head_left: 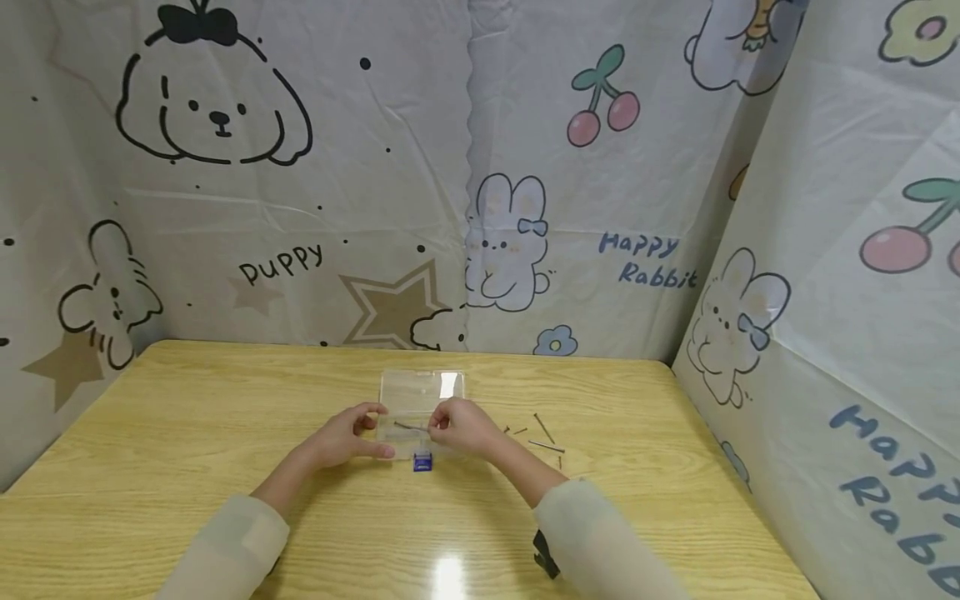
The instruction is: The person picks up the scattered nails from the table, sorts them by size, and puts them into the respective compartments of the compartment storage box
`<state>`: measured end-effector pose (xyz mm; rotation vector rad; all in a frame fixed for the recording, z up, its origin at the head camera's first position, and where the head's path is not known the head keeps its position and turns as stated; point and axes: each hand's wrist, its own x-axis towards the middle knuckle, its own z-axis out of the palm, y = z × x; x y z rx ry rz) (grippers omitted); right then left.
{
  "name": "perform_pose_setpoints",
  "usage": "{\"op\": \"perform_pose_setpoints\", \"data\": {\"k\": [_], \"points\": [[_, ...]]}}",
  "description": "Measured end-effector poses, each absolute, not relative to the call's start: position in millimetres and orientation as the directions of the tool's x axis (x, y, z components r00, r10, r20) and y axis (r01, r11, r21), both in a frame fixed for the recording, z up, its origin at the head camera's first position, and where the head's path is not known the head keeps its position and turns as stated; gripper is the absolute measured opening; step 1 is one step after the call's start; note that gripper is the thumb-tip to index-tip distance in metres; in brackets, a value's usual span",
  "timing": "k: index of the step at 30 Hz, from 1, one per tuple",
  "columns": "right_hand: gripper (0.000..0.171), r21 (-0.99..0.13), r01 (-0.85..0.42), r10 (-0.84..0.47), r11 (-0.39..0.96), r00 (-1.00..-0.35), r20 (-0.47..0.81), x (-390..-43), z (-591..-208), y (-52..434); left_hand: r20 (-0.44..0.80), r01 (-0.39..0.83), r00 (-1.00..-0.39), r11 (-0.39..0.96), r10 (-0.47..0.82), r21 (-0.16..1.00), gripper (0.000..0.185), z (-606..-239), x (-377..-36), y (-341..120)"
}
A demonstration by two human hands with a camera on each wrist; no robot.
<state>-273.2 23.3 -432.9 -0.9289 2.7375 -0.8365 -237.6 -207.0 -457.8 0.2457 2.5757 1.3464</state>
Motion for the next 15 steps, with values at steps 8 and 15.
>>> {"op": "perform_pose_setpoints", "data": {"k": [8,15], "points": [[0.008,-0.548,-0.507,-0.584,0.666,-0.811,0.040,-275.9,-433.4,12.9,-0.119,0.047,-0.958,0.552,0.262,0.833,0.073,-457.4,-237.5,-206.6],[0.009,-0.542,-0.481,-0.561,0.689,-0.828,0.021,-277.9,-435.0,5.5,-0.115,0.053,-0.959,0.557,0.261,0.829,0.071,-457.5,-237.2,-206.2]]}}
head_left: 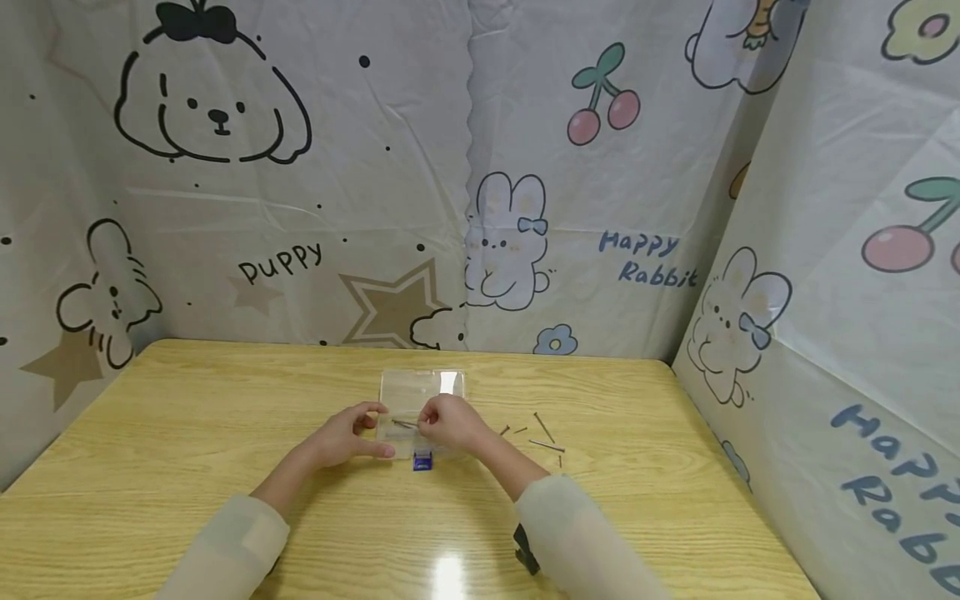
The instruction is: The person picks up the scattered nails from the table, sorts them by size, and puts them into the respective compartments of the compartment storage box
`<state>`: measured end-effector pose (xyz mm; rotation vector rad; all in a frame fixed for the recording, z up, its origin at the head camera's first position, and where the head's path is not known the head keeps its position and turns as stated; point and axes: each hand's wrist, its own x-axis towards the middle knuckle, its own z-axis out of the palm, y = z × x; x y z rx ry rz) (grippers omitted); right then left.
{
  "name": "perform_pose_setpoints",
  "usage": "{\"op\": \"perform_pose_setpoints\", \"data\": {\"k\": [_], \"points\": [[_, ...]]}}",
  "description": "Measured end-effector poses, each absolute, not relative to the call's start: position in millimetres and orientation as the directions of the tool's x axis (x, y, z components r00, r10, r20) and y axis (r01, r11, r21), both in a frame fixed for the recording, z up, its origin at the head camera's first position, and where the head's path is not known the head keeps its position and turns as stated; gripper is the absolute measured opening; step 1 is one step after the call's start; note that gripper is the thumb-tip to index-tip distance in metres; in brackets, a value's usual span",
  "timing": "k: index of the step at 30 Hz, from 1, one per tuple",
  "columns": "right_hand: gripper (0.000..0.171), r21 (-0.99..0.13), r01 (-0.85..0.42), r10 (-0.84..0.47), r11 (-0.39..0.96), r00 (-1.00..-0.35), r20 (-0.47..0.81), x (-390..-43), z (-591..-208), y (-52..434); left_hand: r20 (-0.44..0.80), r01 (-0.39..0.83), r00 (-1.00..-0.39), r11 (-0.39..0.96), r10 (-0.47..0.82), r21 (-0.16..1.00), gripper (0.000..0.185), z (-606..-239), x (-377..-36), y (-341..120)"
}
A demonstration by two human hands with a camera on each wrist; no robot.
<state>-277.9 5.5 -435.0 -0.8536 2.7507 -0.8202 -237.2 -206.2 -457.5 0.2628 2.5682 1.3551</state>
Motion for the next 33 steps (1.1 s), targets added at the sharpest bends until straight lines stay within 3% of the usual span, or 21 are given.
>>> {"op": "perform_pose_setpoints", "data": {"k": [11,16,33], "points": [[0.008,-0.588,-0.474,-0.574,0.656,-0.819,0.020,-282.9,-440.2,1.6,-0.115,0.055,-0.960,0.572,0.256,0.819,0.072,-457.1,-236.6,-204.9],[0.008,-0.606,-0.411,-0.535,0.681,-0.844,-0.028,-281.2,-439.9,-2.7,-0.112,0.057,-0.960,0.572,0.256,0.818,0.071,-457.2,-236.9,-205.5],[0.011,-0.575,-0.399,-0.511,0.714,-0.859,-0.038,-279.3,-437.5,-6.0,-0.131,0.038,-0.958,0.568,0.254,0.822,0.073,-455.9,-236.5,-205.4]]}}
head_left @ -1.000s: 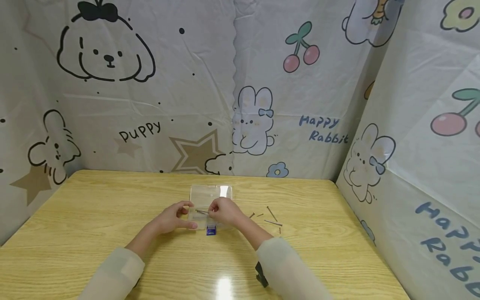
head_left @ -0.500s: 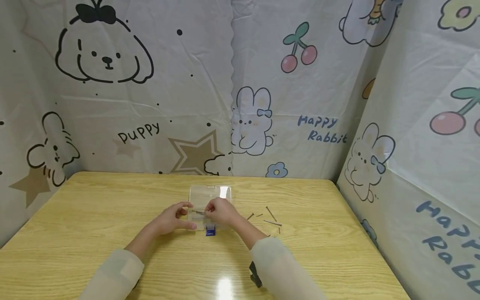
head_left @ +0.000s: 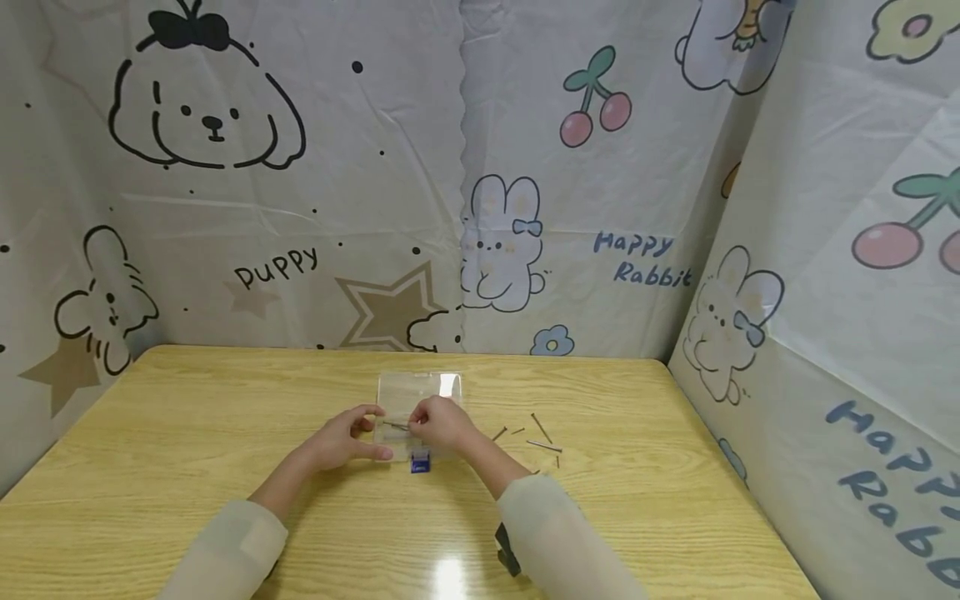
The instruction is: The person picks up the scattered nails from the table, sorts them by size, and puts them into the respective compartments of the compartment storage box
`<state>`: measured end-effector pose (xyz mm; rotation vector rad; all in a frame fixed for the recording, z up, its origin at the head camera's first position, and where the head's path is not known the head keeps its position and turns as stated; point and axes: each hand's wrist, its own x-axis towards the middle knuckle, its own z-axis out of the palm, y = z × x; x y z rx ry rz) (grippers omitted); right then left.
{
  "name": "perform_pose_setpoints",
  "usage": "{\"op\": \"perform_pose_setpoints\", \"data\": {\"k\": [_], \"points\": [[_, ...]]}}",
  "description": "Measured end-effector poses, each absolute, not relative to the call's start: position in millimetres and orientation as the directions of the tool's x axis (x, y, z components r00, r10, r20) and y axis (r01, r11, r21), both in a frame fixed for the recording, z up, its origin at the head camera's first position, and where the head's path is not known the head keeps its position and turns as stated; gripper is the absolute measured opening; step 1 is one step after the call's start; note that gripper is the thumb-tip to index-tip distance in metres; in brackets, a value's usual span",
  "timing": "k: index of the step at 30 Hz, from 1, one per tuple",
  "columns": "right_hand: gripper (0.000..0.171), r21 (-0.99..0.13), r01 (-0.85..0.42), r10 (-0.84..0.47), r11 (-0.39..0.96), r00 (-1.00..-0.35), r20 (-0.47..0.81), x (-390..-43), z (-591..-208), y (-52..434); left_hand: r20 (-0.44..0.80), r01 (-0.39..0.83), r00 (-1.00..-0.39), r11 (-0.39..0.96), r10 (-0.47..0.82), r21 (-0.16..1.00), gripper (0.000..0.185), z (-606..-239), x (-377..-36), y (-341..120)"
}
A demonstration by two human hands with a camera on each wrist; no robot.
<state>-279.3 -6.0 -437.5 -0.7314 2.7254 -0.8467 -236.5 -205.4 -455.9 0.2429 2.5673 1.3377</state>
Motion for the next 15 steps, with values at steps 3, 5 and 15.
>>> {"op": "perform_pose_setpoints", "data": {"k": [3,5,15], "points": [[0.012,-0.574,-0.393,-0.504,0.718,-0.863,-0.039,-279.1,-436.9,-6.1,-0.129,0.041,-0.959,0.572,0.252,0.819,0.073,-456.4,-237.0,-205.5],[0.012,-0.573,-0.395,-0.503,0.718,-0.864,-0.035,-279.1,-436.7,-5.9,-0.127,0.043,-0.959,0.574,0.252,0.818,0.073,-457.0,-237.4,-205.5],[0.013,-0.566,-0.430,-0.524,0.703,-0.852,-0.003,-281.5,-431.7,3.8,-0.137,0.036,-0.958,0.578,0.253,0.815,0.074,-456.4,-237.1,-205.9]]}}
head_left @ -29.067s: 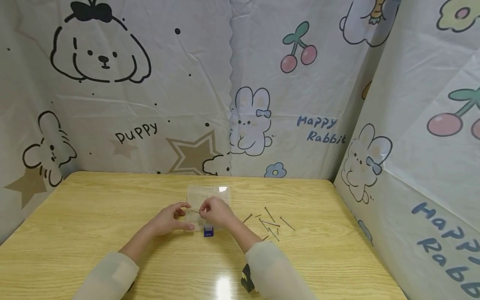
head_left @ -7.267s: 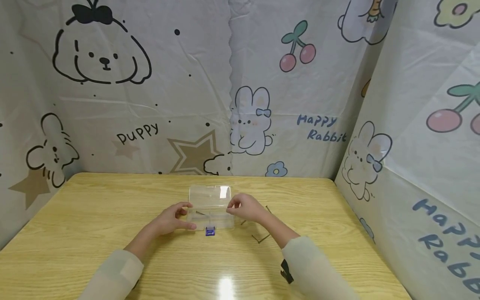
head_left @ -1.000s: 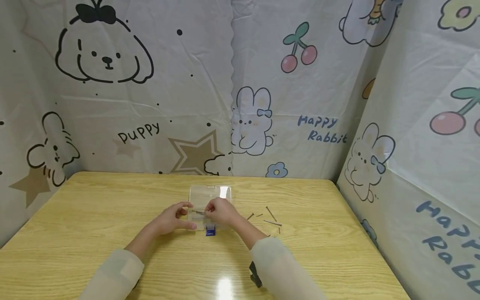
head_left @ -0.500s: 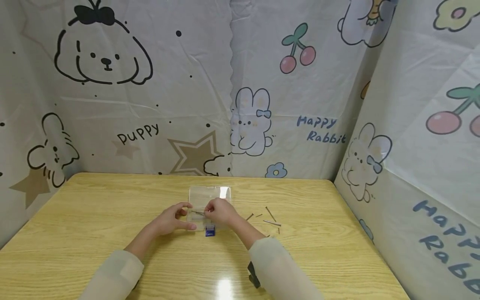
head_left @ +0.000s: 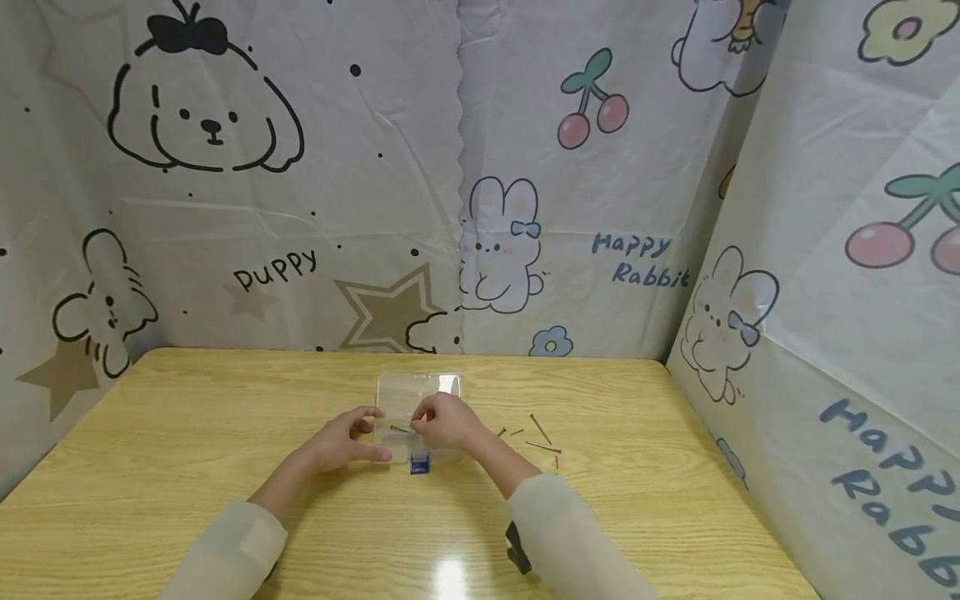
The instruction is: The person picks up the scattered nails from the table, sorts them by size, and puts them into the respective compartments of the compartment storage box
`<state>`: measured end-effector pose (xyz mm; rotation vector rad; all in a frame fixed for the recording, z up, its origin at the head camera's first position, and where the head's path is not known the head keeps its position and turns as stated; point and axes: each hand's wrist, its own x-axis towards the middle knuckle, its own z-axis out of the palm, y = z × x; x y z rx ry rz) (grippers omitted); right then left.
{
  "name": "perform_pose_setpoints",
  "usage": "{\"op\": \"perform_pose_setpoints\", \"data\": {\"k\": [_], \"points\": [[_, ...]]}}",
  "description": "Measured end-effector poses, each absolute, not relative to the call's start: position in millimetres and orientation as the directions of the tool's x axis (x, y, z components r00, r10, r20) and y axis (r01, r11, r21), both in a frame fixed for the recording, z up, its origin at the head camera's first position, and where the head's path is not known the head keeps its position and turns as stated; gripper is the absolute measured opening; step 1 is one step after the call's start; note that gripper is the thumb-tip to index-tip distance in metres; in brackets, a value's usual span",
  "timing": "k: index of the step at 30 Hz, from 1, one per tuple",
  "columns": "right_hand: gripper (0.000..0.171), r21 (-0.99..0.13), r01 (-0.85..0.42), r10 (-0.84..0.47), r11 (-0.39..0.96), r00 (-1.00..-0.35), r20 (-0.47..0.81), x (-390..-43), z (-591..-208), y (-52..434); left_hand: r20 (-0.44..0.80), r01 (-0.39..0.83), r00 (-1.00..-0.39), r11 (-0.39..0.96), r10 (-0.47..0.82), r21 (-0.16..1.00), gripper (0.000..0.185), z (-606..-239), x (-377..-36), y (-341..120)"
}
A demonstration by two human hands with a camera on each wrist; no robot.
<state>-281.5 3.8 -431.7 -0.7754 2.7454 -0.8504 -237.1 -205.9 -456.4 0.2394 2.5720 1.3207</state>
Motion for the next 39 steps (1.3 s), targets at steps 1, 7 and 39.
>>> {"op": "perform_pose_setpoints", "data": {"k": [1,7,39], "points": [[0.013,-0.561,-0.436,-0.526,0.703,-0.850,0.001,-281.5,-430.8,5.3,-0.141,0.033,-0.957,0.578,0.252,0.815,0.074,-456.3,-236.9,-206.1],[0.015,-0.553,-0.453,-0.546,0.699,-0.838,-0.004,-280.3,-425.5,17.4,-0.150,0.025,-0.957,0.586,0.248,0.810,0.074,-457.0,-236.9,-207.4],[0.013,-0.612,-0.393,-0.519,0.687,-0.854,-0.035,-263.3,-427.5,117.9,-0.128,0.055,-0.954,0.579,0.271,0.813,0.074,-459.3,-236.5,-207.3]]}}
